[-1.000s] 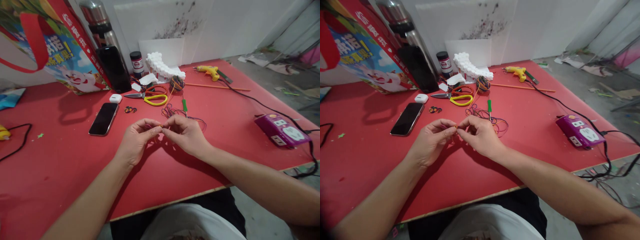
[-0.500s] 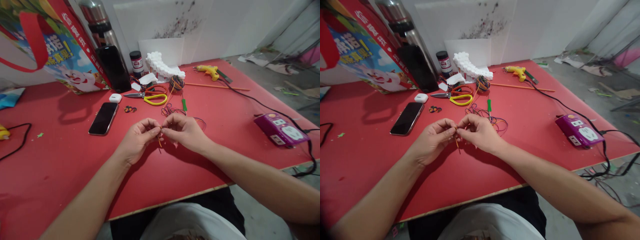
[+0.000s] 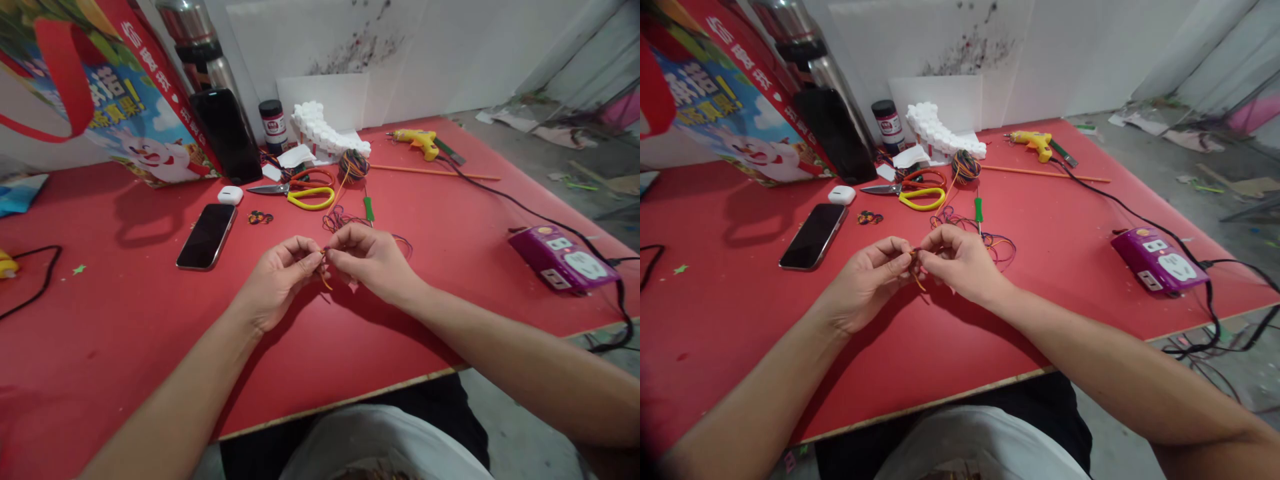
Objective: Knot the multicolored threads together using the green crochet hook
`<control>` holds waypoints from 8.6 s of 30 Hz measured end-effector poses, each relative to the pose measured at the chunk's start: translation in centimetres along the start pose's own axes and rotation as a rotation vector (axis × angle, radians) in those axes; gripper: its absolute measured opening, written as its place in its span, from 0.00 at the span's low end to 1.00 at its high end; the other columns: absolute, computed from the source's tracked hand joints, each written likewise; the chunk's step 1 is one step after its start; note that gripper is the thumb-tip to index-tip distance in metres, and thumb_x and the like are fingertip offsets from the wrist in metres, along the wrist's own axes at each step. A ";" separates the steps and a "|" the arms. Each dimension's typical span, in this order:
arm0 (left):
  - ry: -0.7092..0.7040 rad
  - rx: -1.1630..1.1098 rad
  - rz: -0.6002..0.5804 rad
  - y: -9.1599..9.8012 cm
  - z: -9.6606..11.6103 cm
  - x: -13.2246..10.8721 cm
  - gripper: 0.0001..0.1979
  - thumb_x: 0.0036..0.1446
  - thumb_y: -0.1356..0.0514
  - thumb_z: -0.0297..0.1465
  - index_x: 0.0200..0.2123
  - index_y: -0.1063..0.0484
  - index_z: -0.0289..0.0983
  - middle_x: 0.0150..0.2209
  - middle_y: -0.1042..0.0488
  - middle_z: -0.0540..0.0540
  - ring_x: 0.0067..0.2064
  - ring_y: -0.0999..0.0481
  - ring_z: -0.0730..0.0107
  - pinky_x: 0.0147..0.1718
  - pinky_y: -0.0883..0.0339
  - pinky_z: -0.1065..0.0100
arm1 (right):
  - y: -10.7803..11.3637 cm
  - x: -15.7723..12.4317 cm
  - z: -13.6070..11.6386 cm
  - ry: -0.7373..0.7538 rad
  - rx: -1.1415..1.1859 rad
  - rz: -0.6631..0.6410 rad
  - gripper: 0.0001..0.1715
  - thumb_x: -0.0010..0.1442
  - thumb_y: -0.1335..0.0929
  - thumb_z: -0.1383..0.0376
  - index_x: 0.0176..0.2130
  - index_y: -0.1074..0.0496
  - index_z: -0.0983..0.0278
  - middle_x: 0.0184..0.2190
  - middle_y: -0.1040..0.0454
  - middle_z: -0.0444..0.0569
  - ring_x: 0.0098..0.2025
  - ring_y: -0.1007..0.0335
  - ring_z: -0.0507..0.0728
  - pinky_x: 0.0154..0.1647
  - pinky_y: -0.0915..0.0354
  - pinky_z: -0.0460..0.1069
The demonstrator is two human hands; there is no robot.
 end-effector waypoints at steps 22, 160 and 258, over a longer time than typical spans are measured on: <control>0.046 0.030 0.062 -0.1 -0.6 0.1 0.17 0.42 0.19 0.35 0.28 0.21 0.33 0.28 0.22 0.49 0.32 0.25 0.74 0.37 0.28 0.71 | 0.5 -1.6 -0.3 0.742 -1.314 0.049 0.16 0.72 0.39 0.68 0.34 0.27 0.64 0.35 0.20 0.55 0.28 0.33 0.54 0.27 0.48 0.52; -0.210 0.018 0.062 0.9 -1.2 2.2 0.20 0.54 0.27 0.47 0.30 0.27 0.38 0.31 0.25 0.49 0.29 0.28 0.73 0.27 0.32 0.70 | 1.2 1.4 1.2 -0.309 0.361 -0.182 0.23 0.46 0.16 0.57 0.29 0.27 0.65 0.17 0.32 0.37 0.14 0.55 0.42 0.15 0.63 0.41; -0.084 0.437 0.032 1.4 0.0 0.5 0.10 0.59 0.30 0.36 0.32 0.26 0.38 0.30 0.27 0.50 0.29 0.31 0.73 0.31 0.33 0.69 | 1.5 0.6 0.2 -0.335 -0.008 -0.253 0.25 0.52 0.20 0.50 0.33 0.28 0.64 0.20 0.39 0.35 0.23 0.47 0.47 0.25 0.47 0.46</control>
Point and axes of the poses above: each hand's wrist, its own x-axis towards the middle knuckle, its own y-axis out of the back of the hand, z = x × y, the point moved 2 cm from there along x, towards the middle knuckle
